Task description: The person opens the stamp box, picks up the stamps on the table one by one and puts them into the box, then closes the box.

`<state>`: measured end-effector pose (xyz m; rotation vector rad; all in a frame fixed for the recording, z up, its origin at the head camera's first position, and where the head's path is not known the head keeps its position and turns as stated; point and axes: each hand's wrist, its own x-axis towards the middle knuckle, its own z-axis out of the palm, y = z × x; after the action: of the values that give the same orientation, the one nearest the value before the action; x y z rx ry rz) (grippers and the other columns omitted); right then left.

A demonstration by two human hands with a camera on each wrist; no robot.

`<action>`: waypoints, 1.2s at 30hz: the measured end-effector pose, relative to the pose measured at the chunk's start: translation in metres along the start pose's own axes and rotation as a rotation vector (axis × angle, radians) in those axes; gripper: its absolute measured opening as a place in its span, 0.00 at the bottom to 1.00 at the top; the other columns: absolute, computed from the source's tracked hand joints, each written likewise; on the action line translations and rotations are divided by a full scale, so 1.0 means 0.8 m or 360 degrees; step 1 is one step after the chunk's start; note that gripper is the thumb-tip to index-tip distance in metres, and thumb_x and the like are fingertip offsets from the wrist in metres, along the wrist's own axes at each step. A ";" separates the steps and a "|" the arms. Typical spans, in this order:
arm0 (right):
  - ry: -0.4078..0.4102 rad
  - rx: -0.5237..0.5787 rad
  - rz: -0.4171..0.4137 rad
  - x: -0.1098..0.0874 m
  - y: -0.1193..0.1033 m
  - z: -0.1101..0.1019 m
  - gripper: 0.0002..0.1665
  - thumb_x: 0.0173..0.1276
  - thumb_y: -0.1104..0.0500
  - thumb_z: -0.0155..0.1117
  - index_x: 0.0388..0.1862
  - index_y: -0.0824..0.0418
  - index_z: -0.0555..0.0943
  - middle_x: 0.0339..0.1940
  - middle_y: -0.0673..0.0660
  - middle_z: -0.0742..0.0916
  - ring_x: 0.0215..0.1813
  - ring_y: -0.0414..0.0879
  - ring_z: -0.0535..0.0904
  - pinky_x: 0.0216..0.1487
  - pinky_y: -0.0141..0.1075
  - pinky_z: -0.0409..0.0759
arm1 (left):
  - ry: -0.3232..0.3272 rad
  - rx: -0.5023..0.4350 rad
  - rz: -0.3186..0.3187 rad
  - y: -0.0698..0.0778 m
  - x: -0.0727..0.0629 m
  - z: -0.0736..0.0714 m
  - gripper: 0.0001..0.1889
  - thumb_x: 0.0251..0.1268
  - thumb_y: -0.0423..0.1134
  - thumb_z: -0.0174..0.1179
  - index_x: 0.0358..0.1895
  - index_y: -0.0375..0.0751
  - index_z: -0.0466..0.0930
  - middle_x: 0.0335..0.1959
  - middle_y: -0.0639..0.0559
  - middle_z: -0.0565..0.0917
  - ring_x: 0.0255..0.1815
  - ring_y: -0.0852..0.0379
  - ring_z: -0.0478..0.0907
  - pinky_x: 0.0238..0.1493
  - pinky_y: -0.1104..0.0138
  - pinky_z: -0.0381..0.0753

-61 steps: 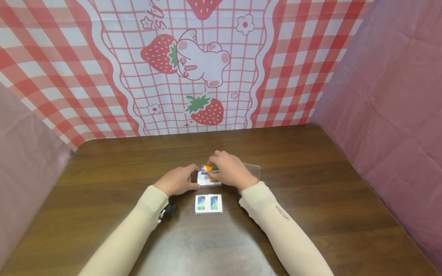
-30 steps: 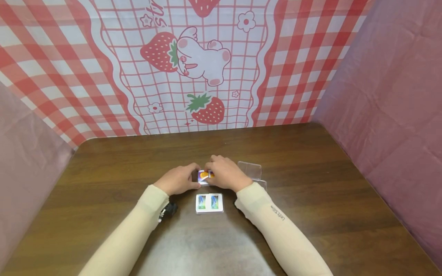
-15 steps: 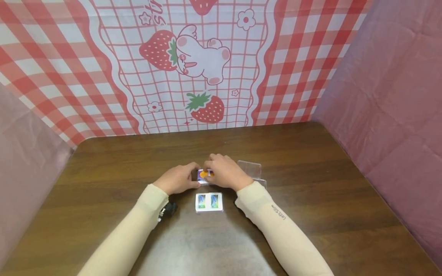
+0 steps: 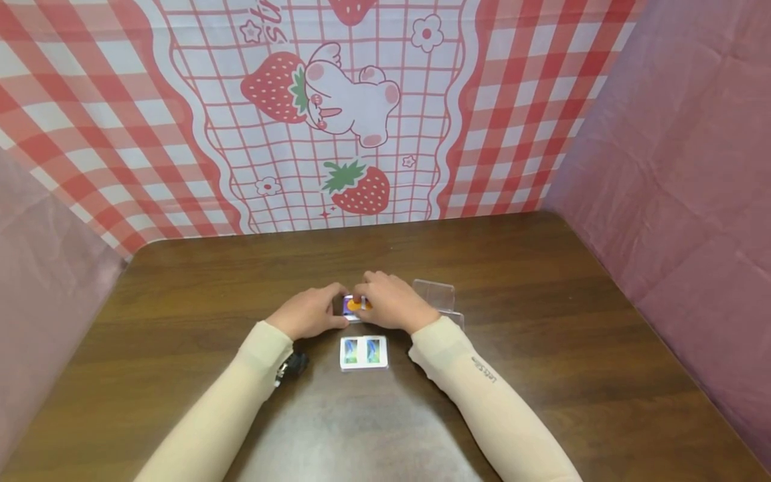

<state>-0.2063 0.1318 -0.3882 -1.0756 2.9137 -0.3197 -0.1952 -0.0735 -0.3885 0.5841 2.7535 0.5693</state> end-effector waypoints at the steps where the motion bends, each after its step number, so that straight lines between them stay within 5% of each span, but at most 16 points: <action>1: -0.0003 0.0003 -0.0001 0.000 0.000 -0.001 0.14 0.70 0.49 0.73 0.49 0.54 0.88 0.43 0.51 0.82 0.42 0.44 0.76 0.48 0.43 0.79 | 0.0001 -0.0001 0.0002 0.000 0.000 0.000 0.30 0.68 0.52 0.70 0.68 0.45 0.74 0.63 0.43 0.83 0.59 0.44 0.82 0.61 0.48 0.78; 10: 0.0008 0.0149 0.0026 -0.009 0.009 -0.025 0.15 0.71 0.52 0.72 0.53 0.56 0.87 0.49 0.51 0.85 0.49 0.46 0.81 0.52 0.44 0.81 | -0.0010 -0.0013 -0.0007 0.000 0.002 0.001 0.30 0.68 0.53 0.70 0.69 0.47 0.74 0.62 0.44 0.83 0.59 0.44 0.82 0.61 0.48 0.78; 21: 0.0116 0.0260 0.0321 -0.050 0.050 -0.076 0.23 0.71 0.51 0.72 0.60 0.59 0.84 0.58 0.58 0.84 0.60 0.54 0.81 0.60 0.52 0.79 | -0.0028 -0.0054 -0.0046 -0.001 0.000 0.001 0.32 0.68 0.54 0.69 0.72 0.49 0.72 0.65 0.43 0.81 0.63 0.42 0.79 0.65 0.48 0.75; 36: 0.0141 0.0250 0.0529 -0.077 0.087 -0.080 0.29 0.68 0.49 0.74 0.63 0.61 0.81 0.60 0.59 0.83 0.59 0.57 0.81 0.59 0.55 0.79 | -0.0029 -0.0049 -0.0034 -0.001 0.001 0.001 0.32 0.68 0.54 0.69 0.72 0.49 0.72 0.65 0.43 0.81 0.63 0.42 0.80 0.64 0.48 0.76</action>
<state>-0.2092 0.2348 -0.3428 -0.5578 3.0112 -0.5827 -0.1957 -0.0739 -0.3895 0.5490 2.7257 0.5975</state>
